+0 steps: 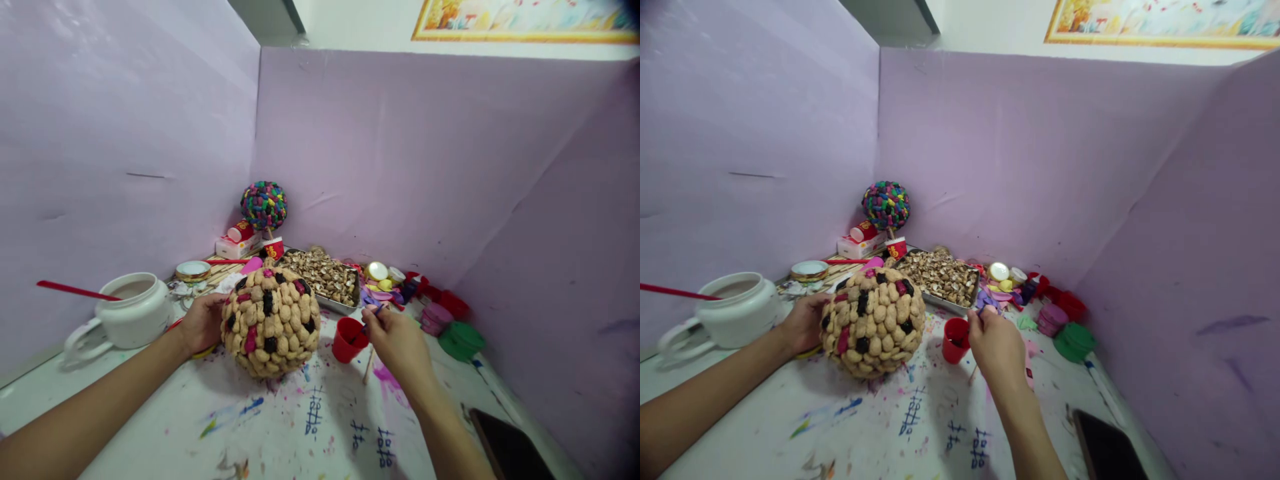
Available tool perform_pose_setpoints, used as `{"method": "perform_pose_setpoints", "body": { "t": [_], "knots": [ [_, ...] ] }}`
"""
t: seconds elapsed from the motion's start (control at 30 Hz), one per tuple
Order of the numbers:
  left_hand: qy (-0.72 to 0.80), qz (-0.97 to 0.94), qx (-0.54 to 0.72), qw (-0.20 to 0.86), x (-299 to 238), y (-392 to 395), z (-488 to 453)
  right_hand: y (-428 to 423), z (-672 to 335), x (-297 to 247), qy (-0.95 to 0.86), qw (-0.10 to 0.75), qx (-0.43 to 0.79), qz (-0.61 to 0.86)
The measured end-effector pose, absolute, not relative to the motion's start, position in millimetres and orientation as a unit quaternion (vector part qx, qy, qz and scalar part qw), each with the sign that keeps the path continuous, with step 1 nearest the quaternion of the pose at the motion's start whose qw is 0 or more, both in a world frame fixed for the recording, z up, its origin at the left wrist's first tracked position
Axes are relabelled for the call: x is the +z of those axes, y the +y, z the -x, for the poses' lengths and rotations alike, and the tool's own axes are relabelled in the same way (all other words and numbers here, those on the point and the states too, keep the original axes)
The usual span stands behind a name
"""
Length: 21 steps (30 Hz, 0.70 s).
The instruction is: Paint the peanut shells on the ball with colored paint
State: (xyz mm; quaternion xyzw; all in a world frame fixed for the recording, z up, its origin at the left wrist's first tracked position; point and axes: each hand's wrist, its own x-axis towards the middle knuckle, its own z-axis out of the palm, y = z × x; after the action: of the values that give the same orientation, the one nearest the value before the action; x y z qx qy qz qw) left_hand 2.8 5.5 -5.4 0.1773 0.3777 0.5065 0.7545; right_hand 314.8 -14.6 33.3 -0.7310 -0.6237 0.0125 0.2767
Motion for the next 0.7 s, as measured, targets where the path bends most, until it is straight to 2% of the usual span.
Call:
{"method": "perform_pose_setpoints", "body": {
  "t": [0.1, 0.23, 0.3, 0.37, 0.43, 0.53, 0.7],
  "knots": [
    [0.376, -0.18, 0.506, 0.755, -6, 5, -2, -16, -320, 37, -0.619, 0.289, 0.017, 0.73],
    [0.375, -0.194, 0.497, 0.758, -9, 6, 0, -32, -326, 60, -0.599, 0.346, -0.005, 0.722],
    [0.37, -0.204, 0.497, 0.758, -10, 6, 1, -45, -324, 71, -0.588, 0.413, -0.011, 0.695],
    [0.362, -0.213, 0.499, 0.758, -10, 6, 1, -59, -319, 79, -0.569, 0.554, 0.019, 0.608],
    [0.356, -0.22, 0.5, 0.758, -10, 6, 0, -73, -311, 82, -0.567, 0.633, 0.041, 0.526],
    [0.35, -0.226, 0.501, 0.759, -11, 6, 1, -86, -296, 80, -0.593, 0.657, 0.018, 0.465],
    [0.341, -0.242, 0.498, 0.76, -12, 5, 2, -92, -281, 76, -0.662, 0.631, -0.025, 0.403]
  ]
}}
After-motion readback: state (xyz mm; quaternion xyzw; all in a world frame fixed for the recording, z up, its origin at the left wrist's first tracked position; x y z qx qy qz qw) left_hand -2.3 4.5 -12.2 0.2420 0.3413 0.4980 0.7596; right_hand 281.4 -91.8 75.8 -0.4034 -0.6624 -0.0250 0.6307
